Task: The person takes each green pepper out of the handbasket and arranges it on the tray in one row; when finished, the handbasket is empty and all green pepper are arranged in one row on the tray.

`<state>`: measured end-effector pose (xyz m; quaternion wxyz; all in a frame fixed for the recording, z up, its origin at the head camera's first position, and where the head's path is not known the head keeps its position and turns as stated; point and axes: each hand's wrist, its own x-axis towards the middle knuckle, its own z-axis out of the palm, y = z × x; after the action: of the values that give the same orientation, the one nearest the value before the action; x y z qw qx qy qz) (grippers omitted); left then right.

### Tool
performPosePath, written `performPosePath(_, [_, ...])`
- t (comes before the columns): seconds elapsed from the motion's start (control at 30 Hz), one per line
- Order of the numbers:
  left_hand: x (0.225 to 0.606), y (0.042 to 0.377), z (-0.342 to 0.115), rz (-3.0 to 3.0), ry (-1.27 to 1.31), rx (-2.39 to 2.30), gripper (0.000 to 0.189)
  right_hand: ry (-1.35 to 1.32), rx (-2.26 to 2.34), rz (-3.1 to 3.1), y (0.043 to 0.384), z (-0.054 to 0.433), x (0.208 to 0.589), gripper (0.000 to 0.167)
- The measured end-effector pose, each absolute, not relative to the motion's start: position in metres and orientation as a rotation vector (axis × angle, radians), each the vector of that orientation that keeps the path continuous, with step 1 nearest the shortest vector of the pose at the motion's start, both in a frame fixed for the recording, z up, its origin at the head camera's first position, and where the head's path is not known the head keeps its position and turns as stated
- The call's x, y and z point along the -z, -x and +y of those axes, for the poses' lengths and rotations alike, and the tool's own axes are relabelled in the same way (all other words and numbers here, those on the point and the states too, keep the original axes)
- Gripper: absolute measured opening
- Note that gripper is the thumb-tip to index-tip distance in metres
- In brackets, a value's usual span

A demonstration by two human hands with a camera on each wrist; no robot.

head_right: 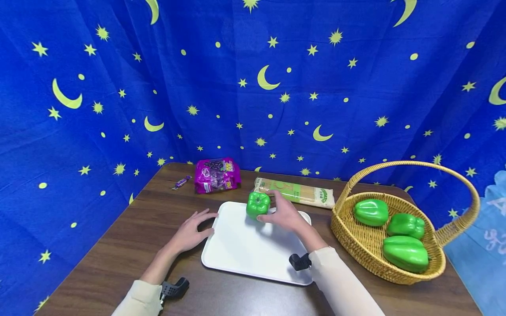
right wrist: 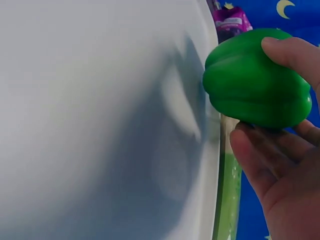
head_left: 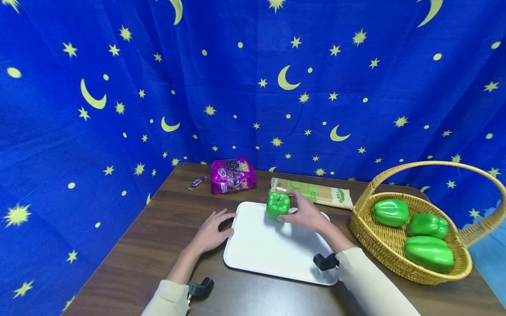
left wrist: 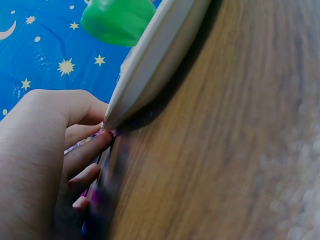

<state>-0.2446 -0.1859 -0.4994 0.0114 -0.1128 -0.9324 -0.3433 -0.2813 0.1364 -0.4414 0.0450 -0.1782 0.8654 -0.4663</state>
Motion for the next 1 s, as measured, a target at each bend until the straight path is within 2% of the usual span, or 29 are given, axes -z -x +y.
performPosePath(0.57, [0.498,0.244,-0.185,-2.886,0.381,1.062,0.047,0.593,1.466,2.701,0.296,0.092,0.453,0.077])
performPosePath(1.0, [0.496,0.242,-0.185,-2.886,0.377,1.068,0.048,0.549,1.339,2.817,0.302,0.066,0.455,0.084])
